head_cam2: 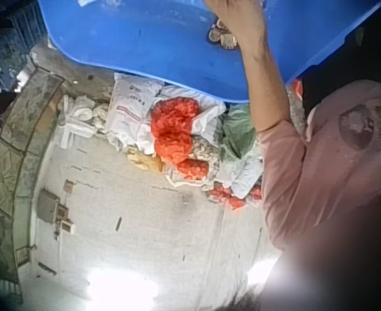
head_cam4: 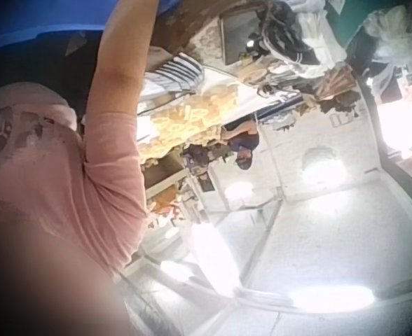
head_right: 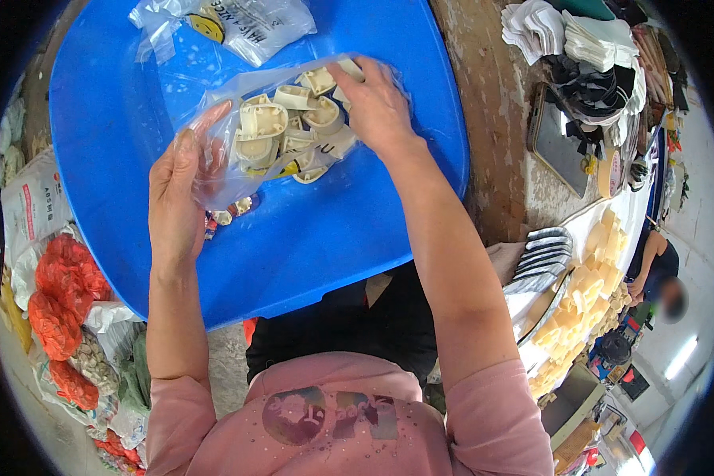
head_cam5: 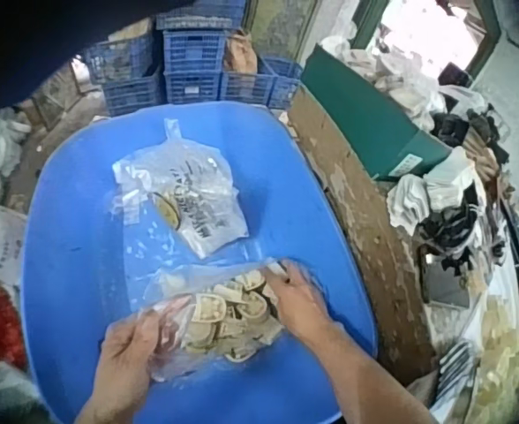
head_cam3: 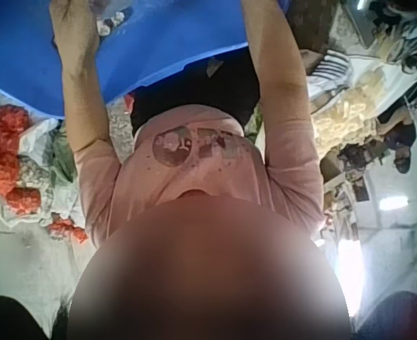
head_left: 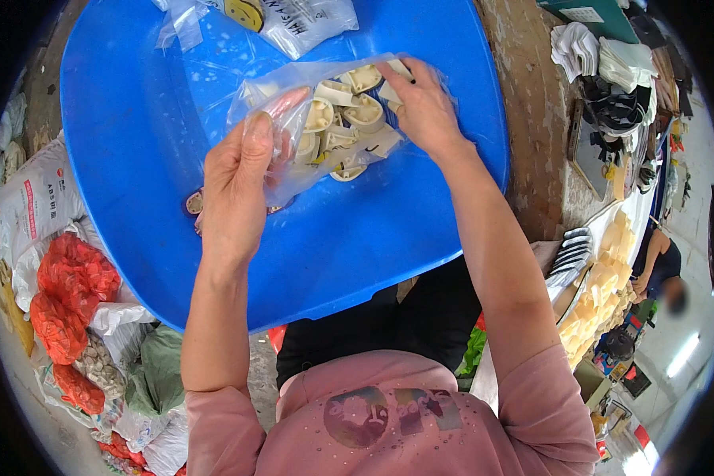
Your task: The person is sorting shoe components from a bin and then assembling parts onto a shoe last or mold.
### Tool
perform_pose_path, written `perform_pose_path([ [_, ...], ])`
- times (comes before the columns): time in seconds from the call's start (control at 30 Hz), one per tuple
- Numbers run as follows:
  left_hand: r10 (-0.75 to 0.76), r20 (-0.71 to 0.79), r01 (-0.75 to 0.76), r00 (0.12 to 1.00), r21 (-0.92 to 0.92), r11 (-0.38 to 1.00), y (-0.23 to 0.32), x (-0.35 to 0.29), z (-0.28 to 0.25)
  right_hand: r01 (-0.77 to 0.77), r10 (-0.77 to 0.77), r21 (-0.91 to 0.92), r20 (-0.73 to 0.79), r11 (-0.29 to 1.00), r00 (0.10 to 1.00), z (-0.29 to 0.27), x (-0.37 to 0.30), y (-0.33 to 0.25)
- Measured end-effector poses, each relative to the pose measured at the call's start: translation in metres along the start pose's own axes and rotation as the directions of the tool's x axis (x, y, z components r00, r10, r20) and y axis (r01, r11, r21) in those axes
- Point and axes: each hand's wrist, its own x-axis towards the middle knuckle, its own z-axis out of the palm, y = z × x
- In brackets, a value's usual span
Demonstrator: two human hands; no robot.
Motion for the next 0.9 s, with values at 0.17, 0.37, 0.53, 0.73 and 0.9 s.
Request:
perform_pose_path([
  [0.17,0.093,-0.052,-0.091,0.994,0.036,0.995,-0.005,-0.002,-0.001,0.029,-0.029,0.014,0.050,0.999,0.998,0.001,-0.004,-0.001],
  [0.37,0.052,-0.034,-0.052,0.998,-0.001,0.999,-0.006,-0.006,-0.004,0.030,-0.033,0.040,0.090,0.999,0.995,-0.009,-0.021,-0.002],
  [0.53,0.041,-0.016,-0.041,0.999,0.004,0.999,-0.005,-0.005,-0.004,0.021,-0.017,-0.038,0.103,0.999,0.995,-0.012,-0.025,-0.005],
  [0.73,0.039,-0.030,-0.040,0.999,-0.013,0.999,-0.007,-0.005,-0.003,0.133,-0.126,-0.078,0.088,0.988,0.988,-0.008,-0.029,-0.010],
  [0.9,0.053,-0.072,-0.054,0.996,-0.018,0.998,-0.007,-0.005,-0.002,0.171,-0.153,-0.120,0.147,0.978,0.977,0.000,-0.034,-0.014],
])
